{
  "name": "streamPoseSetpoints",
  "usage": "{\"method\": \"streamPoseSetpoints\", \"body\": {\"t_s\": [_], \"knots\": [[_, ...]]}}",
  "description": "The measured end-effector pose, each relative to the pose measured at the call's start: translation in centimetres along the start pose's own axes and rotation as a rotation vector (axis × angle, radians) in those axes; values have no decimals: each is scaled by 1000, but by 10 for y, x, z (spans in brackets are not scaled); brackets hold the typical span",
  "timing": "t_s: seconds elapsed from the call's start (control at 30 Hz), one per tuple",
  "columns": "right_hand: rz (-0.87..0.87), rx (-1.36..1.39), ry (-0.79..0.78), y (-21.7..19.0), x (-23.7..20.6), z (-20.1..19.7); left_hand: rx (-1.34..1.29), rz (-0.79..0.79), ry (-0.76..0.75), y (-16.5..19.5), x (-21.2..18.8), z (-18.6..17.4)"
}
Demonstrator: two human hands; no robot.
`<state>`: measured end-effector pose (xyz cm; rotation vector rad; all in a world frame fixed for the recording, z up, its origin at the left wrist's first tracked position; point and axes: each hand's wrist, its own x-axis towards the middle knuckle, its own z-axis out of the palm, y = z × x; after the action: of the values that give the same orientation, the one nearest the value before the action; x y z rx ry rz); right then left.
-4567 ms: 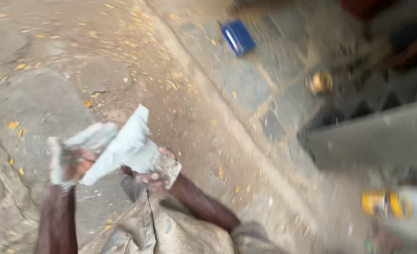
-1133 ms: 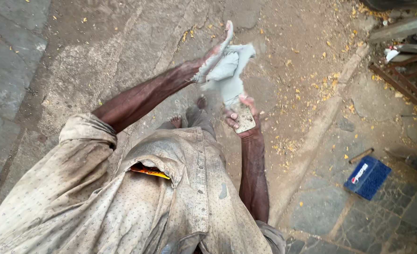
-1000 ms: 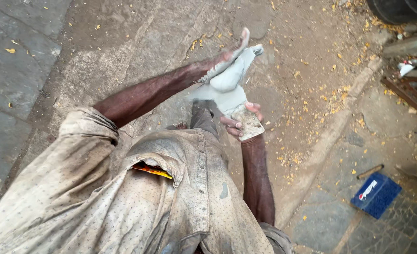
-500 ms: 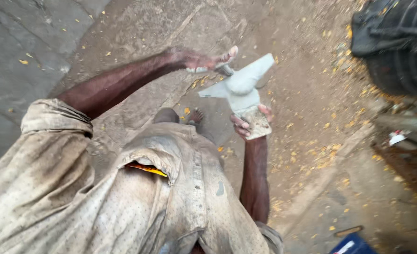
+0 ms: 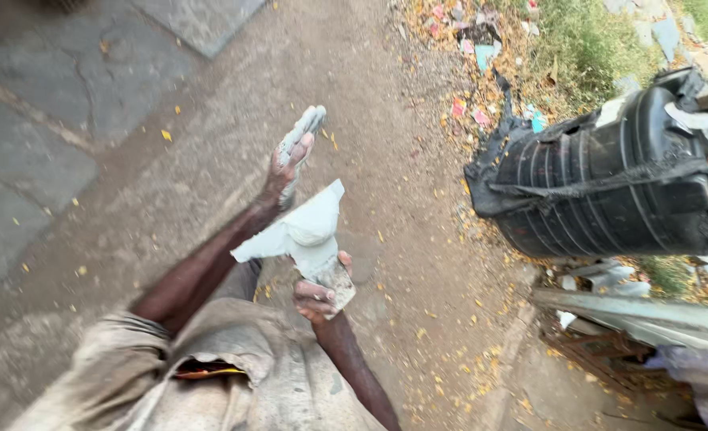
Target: The person scoops wet plaster from a basin using a trowel, then applies and smooths it onto the top edge of a red and white rectangular structure. The person repeatedly adds plaster and smooths the surface to create an even finish.
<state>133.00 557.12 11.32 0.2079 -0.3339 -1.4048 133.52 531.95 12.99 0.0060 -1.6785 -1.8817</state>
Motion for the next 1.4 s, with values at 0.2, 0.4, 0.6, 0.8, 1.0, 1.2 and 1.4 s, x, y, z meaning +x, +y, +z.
{"method": "streamPoseSetpoints", "body": {"t_s": [0.2, 0.4, 0.6, 0.8, 1.0, 1.2, 1.4], "knots": [[-99, -14, -18, -78, 85, 31, 217, 176, -5, 2, 118, -51], [-153, -21, -59, -153, 171, 59, -87, 171, 176, -7, 230, -120], [-111, 1, -104, -263, 290, 82, -1682, -122, -70, -63, 326, -169], [-10, -93, -120, -412, 392, 128, -1016, -357, -244, -108, 435, -293], [238, -592, -65, -609, 531, 179, -1029, -226, 586, -165, 568, -383], [-605, -2866, -2, -693, 671, 181, -1728, -198, 256, -295, 683, -403], [-217, -2689, 324, -760, 796, 220, -1602, -162, 583, -333, 804, -484]]}}
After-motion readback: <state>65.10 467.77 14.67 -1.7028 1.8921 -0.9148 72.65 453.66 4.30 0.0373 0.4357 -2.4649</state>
